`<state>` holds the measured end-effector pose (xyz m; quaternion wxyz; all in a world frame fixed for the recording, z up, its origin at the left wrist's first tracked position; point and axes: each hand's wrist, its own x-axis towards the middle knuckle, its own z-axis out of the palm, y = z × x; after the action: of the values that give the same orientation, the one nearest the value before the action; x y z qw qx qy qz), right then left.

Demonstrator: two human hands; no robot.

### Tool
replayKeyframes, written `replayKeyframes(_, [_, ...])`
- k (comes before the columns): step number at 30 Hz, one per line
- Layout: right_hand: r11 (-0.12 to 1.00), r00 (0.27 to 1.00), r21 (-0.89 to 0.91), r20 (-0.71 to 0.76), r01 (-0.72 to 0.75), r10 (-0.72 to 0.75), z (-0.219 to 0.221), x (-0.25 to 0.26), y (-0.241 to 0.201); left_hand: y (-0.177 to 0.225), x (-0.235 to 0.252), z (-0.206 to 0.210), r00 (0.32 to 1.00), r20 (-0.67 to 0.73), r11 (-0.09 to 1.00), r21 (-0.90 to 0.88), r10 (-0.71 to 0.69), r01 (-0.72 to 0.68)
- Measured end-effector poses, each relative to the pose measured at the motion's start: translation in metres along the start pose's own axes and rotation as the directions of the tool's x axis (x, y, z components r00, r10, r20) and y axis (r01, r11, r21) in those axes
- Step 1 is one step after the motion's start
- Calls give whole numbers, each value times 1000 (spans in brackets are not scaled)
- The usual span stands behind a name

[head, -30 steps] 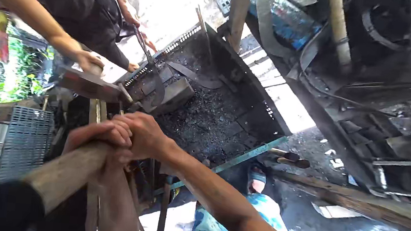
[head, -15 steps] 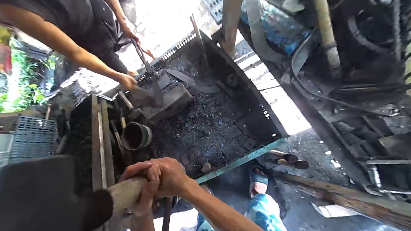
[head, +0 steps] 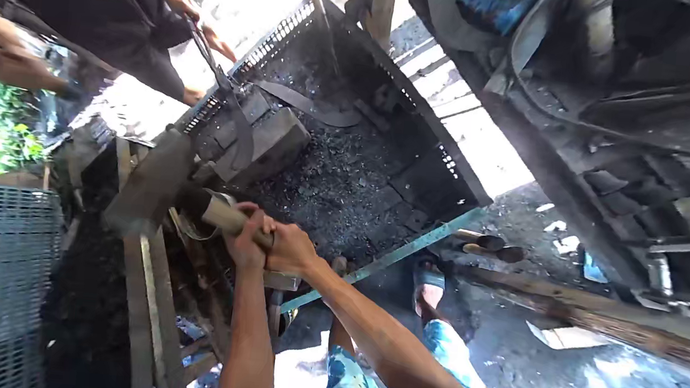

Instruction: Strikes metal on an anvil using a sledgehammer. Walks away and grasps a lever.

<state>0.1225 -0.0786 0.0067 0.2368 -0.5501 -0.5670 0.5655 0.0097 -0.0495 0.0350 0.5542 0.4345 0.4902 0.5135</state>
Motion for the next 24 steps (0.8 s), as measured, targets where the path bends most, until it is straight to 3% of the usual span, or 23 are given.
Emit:
replayKeyframes(3, [941,932,-16,-131,338,-337,-18,-63,-78,116,-56,20,924,231,953,-71,304,-296])
replayKeyframes(6, [745,707,-21,-298,667,-641,-45,-77,-150,211,-69,41,769,405,833,32,495,-552])
replayKeyframes(9, [614,559,-65,-346,787,-753,-74,-35,-192,245,-26,54,656,451,709,69,605,-702])
replayKeyframes(10, [631,570,-78,-353,772,-741,-76,-13,-186,234,-4,55,656,452,713,59,605,-699])
replayKeyframes(11, [694,633,-74,-349,716,-691,-74,11,-165,206,20,52,689,427,747,47,585,-663])
replayKeyframes(13, [896,868,52,-278,441,-411,-48,47,-82,101,54,33,864,299,895,59,406,-441])
replayKeyframes(14, [961,960,143,-189,236,-207,-28,56,-33,41,60,21,954,194,963,93,230,-251])
replayKeyframes(15, [977,997,213,-80,30,-13,-10,59,7,-11,61,9,995,93,991,127,31,-43])
replayKeyframes(16, [963,991,239,-4,-128,133,2,57,32,-47,58,2,992,20,983,141,-121,117])
replayKeyframes(17, [965,983,190,21,-181,180,2,52,41,-59,53,0,986,1,980,106,-170,168])
replayKeyframes(19, [999,999,38,-45,-10,12,-19,26,15,-18,31,14,998,70,1000,11,-10,9])
replayKeyframes(21, [970,964,33,-128,239,-233,-27,-25,-39,64,-22,28,968,137,977,-1,212,-214])
replayKeyframes(22, [925,915,55,-181,375,-360,-36,-44,-69,108,-39,39,925,208,943,30,317,-331])
replayKeyframes(24, [764,749,83,-294,639,-594,-51,-69,-125,188,-62,59,821,354,861,77,448,-503])
